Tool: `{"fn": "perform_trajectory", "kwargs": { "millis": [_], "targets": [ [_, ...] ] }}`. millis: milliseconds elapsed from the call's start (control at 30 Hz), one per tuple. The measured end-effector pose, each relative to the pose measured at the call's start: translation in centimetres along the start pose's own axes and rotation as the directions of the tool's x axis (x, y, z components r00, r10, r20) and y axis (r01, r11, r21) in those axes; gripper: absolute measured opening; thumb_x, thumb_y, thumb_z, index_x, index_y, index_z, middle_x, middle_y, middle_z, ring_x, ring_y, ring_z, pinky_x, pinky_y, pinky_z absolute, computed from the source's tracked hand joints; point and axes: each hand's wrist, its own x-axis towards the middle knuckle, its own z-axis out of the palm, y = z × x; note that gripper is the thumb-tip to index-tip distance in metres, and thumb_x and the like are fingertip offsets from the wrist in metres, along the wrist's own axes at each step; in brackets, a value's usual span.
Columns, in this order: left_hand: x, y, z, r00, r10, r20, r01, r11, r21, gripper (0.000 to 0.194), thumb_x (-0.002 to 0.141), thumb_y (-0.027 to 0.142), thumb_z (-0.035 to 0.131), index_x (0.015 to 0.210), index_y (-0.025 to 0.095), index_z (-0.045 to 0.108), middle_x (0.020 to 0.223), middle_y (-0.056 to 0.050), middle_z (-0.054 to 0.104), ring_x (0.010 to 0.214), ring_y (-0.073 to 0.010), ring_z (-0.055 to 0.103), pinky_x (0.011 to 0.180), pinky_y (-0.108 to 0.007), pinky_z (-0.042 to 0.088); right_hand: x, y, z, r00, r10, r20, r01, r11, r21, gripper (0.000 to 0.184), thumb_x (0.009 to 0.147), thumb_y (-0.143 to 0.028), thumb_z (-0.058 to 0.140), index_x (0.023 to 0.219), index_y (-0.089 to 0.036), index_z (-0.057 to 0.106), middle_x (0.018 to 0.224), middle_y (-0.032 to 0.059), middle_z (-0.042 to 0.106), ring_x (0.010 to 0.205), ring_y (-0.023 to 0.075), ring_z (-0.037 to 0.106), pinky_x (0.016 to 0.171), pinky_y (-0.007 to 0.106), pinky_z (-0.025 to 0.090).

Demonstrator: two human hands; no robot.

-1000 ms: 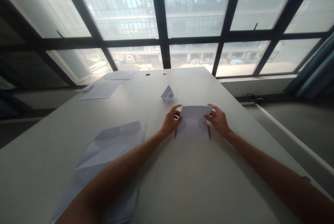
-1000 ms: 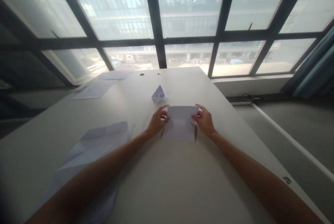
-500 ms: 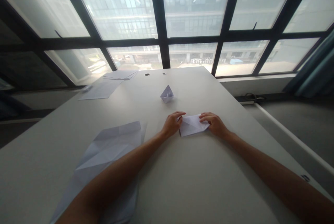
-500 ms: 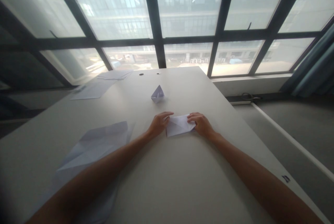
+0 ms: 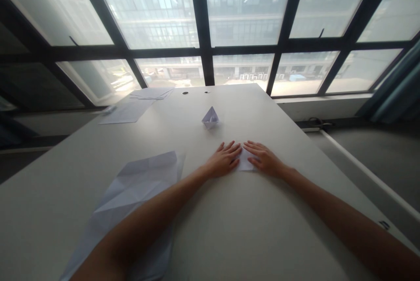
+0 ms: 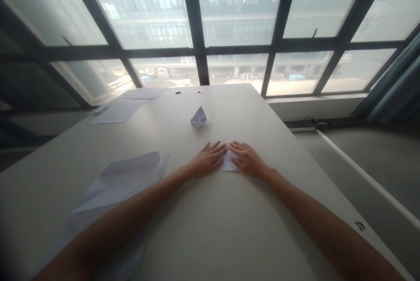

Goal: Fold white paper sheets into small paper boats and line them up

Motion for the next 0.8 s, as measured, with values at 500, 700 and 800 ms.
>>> {"fn": "perform_trajectory", "kwargs": {
  "millis": [500, 700, 800],
  "targets": [
    [-0.1, -0.2, 0.4, 1.000, -0.004, 0.004, 0.004, 1.000, 0.003, 0.069, 0.101, 0.058, 0.030, 0.158, 0.023, 0.018, 0.163, -0.010, 0.022, 0.152, -0.0275, 0.013, 0.120, -0.054, 0.004, -0.4, 0.2, 0.8, 0.967, 0.154, 0.201, -0.109, 0.970, -0.218, 0.067, 0.101, -0.057, 0.025, 0.158, -0.020, 0.023, 0.162, 0.0138, 0.023, 0.150, 0.0289, 0.020, 0.119, 0.062, 0.008],
    [-0.1, -0.1, 0.2, 1.000, -0.012, 0.016, 0.012, 1.000, -0.006, 0.068, 0.101, 0.058, 0.032, 0.158, 0.022, 0.019, 0.163, -0.010, 0.022, 0.152, -0.0281, 0.013, 0.121, -0.054, 0.006, -0.6, 0.9, 1.1, 0.962, 0.234, 0.139, -0.193, 0.947, -0.256, 0.063, 0.102, -0.054, 0.024, 0.156, -0.021, 0.029, 0.162, 0.0130, 0.023, 0.151, 0.0295, 0.019, 0.117, 0.067, 0.006],
    [-0.1, 0.0, 0.2, 1.000, -0.023, -0.004, 0.023, 1.000, 0.002, 0.067, 0.100, 0.057, 0.034, 0.157, 0.023, 0.024, 0.164, -0.009, 0.021, 0.153, -0.0295, 0.009, 0.121, -0.055, 0.004, -0.3, 0.8, 1.0, 0.960, 0.267, 0.081, -0.242, 0.942, -0.232, 0.060, 0.103, -0.049, 0.025, 0.154, -0.019, 0.032, 0.161, 0.0150, 0.026, 0.150, 0.0303, 0.023, 0.116, 0.067, 0.013]
  ]
}}
